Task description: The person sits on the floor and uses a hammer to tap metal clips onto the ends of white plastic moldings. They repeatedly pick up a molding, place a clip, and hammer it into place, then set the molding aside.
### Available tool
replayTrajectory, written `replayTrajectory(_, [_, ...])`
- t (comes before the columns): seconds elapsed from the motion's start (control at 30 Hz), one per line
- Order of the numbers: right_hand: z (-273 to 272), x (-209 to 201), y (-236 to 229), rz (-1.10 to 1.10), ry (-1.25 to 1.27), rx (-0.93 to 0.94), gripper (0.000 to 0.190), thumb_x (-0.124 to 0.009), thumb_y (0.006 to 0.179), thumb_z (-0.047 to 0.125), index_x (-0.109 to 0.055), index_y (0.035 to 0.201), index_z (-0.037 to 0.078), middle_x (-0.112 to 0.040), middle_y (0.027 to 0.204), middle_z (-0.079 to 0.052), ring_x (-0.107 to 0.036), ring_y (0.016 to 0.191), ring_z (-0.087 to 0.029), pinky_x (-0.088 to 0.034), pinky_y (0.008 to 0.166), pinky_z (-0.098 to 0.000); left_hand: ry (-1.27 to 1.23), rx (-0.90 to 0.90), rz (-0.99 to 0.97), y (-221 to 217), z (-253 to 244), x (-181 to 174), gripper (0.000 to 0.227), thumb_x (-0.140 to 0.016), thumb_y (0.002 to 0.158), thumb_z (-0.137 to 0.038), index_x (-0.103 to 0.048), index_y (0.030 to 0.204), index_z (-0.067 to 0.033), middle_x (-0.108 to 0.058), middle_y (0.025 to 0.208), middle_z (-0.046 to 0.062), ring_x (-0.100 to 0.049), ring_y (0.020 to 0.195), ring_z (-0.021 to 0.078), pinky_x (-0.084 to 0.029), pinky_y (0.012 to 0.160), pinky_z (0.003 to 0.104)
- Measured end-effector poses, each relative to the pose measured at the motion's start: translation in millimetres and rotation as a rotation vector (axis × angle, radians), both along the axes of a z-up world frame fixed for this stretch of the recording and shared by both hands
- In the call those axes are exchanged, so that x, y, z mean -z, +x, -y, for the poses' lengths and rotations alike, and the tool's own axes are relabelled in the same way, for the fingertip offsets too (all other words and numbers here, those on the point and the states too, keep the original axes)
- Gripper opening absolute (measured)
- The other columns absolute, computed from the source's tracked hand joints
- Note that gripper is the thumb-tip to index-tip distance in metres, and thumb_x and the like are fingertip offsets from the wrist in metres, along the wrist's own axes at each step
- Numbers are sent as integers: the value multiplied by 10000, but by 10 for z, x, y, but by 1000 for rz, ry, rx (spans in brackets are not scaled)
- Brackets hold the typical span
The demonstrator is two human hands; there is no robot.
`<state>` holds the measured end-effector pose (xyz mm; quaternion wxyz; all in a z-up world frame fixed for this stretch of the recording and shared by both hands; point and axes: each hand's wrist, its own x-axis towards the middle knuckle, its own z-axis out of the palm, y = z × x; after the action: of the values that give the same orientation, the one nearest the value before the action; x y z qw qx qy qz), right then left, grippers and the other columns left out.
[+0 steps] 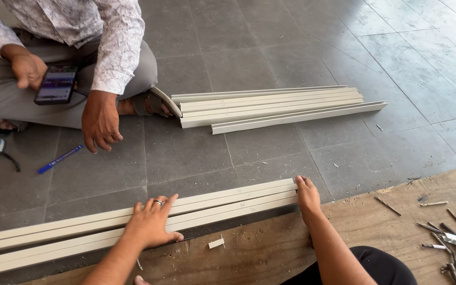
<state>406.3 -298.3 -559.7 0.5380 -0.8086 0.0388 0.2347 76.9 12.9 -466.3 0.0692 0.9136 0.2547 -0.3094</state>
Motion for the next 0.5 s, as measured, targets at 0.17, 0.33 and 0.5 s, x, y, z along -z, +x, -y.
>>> replayTrajectory(0.17, [12, -24, -79, -46, 126, 1, 612, -367, 1038, 461, -600, 1419, 43, -607, 1470, -135, -501, 1398, -286, -302, 1194, -440, 40, -20, 96, -54, 78, -40, 1036, -845, 796, -490, -229, 1583, -218, -346, 1629, 72, -369, 1497, 232, -326, 1226, 518])
replayTrajectory(0.33, [-129, -63, -227, -88, 338, -83, 710, -300, 1036, 517, -473, 1481, -9, -460, 1578, -165, -363, 1513, -279, -194, 1259, -410, 105, -23, 50, -196, -71, 23, 1019, -846, 814, -386, -211, 1594, -222, -341, 1634, 67, -379, 1487, 225, -299, 1228, 552])
replayTrajectory(0.5, [-295, -194, -511, -206, 369, -147, 769, -222, 1027, 536, -271, 1581, 4, -264, 1664, -187, -203, 1564, -290, -113, 1265, -414, 129, -42, 6, -192, -22, 82, 1092, -798, 837, -599, -139, 1597, -175, -300, 1623, 147, -332, 1490, 292, -246, 1207, 651])
